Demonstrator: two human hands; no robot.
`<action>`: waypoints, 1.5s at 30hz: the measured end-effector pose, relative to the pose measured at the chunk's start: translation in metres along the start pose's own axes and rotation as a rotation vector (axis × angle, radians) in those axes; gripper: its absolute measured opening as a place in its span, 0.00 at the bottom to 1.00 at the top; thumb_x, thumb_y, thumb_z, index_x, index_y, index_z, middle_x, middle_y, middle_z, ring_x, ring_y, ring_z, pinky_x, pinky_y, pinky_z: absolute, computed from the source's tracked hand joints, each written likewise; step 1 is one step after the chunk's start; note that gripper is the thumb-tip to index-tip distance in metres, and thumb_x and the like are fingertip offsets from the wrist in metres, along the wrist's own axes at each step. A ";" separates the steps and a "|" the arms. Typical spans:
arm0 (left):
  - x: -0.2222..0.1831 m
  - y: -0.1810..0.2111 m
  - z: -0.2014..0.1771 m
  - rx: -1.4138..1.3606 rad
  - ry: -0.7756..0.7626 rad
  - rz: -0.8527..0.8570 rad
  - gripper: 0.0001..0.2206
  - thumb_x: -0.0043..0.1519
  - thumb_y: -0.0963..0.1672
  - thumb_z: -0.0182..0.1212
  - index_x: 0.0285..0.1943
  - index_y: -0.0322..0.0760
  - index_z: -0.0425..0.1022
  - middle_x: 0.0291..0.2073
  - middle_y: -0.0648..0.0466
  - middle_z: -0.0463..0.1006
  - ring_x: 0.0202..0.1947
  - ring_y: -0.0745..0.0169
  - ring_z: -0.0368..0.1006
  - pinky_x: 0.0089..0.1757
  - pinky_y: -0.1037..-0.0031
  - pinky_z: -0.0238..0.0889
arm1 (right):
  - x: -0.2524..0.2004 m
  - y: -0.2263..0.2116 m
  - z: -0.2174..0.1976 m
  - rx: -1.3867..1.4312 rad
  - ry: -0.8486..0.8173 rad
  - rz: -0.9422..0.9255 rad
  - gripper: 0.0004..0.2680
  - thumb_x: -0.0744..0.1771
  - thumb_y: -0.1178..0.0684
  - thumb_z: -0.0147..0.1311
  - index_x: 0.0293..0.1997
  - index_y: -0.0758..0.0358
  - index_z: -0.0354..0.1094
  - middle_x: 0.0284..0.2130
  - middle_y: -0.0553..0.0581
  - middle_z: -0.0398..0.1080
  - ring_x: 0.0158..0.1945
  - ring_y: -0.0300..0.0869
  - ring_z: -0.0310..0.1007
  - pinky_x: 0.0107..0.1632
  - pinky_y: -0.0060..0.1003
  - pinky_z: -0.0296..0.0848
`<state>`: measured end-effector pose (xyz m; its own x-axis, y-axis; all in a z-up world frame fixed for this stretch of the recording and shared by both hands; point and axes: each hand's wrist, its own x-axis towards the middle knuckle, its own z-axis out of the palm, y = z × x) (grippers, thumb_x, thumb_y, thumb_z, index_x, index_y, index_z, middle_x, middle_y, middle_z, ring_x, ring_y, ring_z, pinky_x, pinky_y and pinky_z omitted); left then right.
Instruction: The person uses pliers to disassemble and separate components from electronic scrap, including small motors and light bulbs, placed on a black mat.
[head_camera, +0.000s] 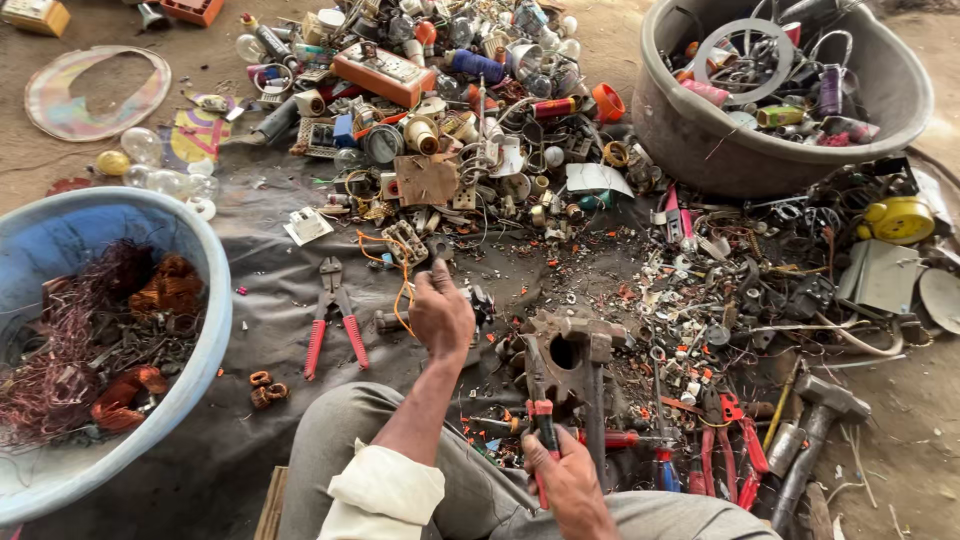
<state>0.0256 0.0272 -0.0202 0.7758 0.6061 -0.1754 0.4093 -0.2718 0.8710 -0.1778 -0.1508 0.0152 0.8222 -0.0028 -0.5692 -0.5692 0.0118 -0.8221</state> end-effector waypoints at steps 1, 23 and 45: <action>0.003 -0.004 0.002 -0.001 -0.021 -0.002 0.23 0.68 0.58 0.39 0.32 0.44 0.68 0.16 0.55 0.73 0.18 0.60 0.70 0.20 0.65 0.58 | 0.002 0.000 -0.001 0.063 0.071 0.064 0.09 0.68 0.49 0.56 0.45 0.63 0.70 0.23 0.53 0.69 0.21 0.38 0.66 0.24 0.34 0.69; 0.005 -0.001 0.009 -0.002 -1.100 0.065 0.16 0.69 0.49 0.47 0.40 0.35 0.75 0.27 0.59 0.72 0.30 0.66 0.66 0.34 0.64 0.65 | 0.037 -0.039 -0.033 0.247 0.210 -0.056 0.09 0.67 0.50 0.54 0.46 0.66 0.66 0.24 0.52 0.66 0.25 0.37 0.67 0.25 0.33 0.72; 0.001 -0.002 0.000 -0.009 -1.074 0.154 0.23 0.70 0.55 0.47 0.41 0.32 0.74 0.28 0.48 0.77 0.28 0.55 0.72 0.33 0.60 0.67 | 0.048 -0.053 -0.049 0.307 0.411 -0.079 0.10 0.69 0.51 0.52 0.48 0.70 0.67 0.27 0.53 0.66 0.27 0.38 0.69 0.26 0.33 0.74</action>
<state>0.0253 0.0280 -0.0219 0.8355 -0.4059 -0.3704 0.2716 -0.2808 0.9205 -0.1086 -0.2009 0.0313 0.7557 -0.4075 -0.5126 -0.4263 0.2880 -0.8575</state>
